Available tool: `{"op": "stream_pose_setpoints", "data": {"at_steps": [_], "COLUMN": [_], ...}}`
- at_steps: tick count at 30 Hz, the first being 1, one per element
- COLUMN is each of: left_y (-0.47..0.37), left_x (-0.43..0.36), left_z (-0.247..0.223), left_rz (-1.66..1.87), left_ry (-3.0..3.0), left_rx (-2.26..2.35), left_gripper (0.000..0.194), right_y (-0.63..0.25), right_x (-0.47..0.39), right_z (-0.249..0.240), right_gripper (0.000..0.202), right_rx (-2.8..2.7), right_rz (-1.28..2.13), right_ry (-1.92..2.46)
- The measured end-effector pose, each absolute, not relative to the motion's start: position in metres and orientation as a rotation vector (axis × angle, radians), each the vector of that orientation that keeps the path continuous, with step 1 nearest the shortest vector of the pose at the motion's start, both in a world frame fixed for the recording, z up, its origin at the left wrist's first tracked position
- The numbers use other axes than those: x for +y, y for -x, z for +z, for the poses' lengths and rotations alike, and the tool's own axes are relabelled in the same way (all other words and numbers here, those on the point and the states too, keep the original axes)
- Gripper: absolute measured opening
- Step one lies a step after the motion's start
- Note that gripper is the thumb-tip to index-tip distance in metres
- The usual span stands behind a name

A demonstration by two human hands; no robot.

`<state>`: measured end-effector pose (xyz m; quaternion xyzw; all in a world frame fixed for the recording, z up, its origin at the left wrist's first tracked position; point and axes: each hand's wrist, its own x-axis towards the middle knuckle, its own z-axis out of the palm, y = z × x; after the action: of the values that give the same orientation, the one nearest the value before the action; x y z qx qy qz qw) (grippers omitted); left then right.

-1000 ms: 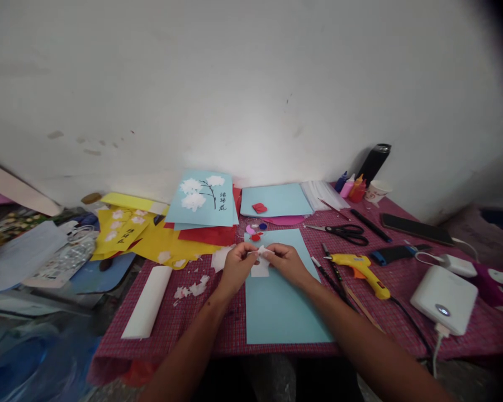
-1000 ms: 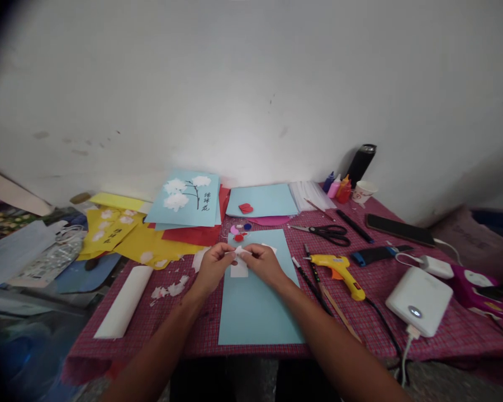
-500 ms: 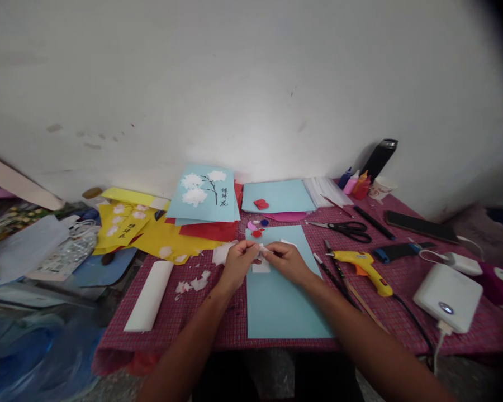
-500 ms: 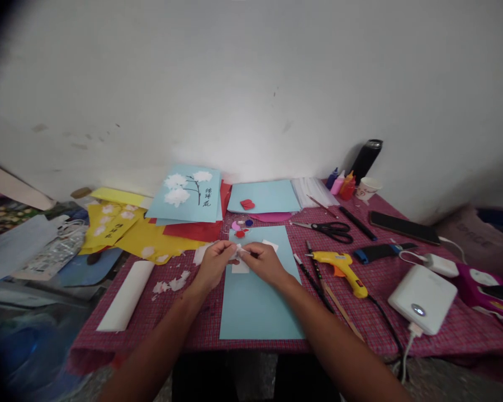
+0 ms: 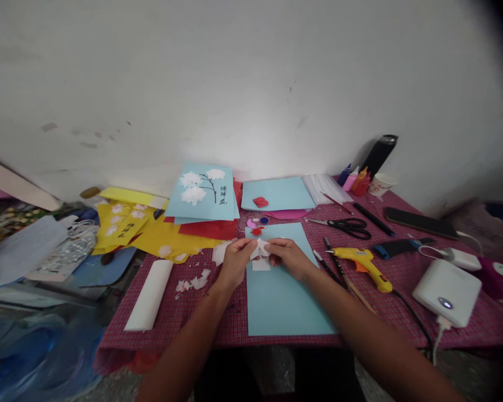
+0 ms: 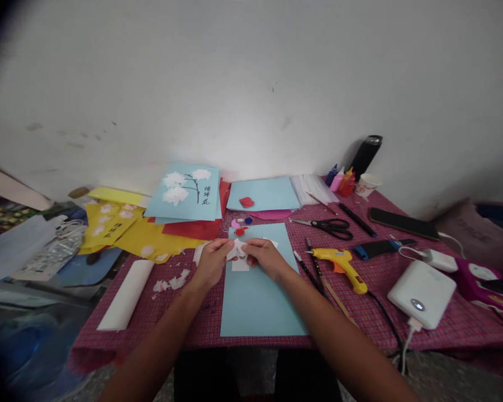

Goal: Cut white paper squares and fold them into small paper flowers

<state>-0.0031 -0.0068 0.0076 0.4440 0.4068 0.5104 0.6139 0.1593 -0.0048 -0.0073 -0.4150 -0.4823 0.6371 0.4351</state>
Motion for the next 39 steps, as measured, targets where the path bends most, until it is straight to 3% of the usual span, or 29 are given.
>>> {"op": "stream_pose_setpoints", "data": {"at_steps": [18,29,39], "left_y": [0.005,0.005,0.007], "left_x": [-0.005,-0.005,-0.008], "left_z": [0.002,-0.003,0.002], "left_rz": [1.161,1.118,1.164], "left_ry": [-1.002,-1.124,-1.463], "left_rx": [0.885,0.965,1.124], "left_gripper": [0.032,0.026,0.025], "right_y": [-0.161,-0.16,-0.155], "right_x": [-0.007,-0.007,-0.015], "right_z": [-0.001,-0.001,0.0], "right_gripper": [0.031,0.028,0.012], "right_rx": [-1.094,-1.356,-1.703], "right_rz": [1.696,1.309,0.723], "right_ry": [0.992,1.08,1.143]}}
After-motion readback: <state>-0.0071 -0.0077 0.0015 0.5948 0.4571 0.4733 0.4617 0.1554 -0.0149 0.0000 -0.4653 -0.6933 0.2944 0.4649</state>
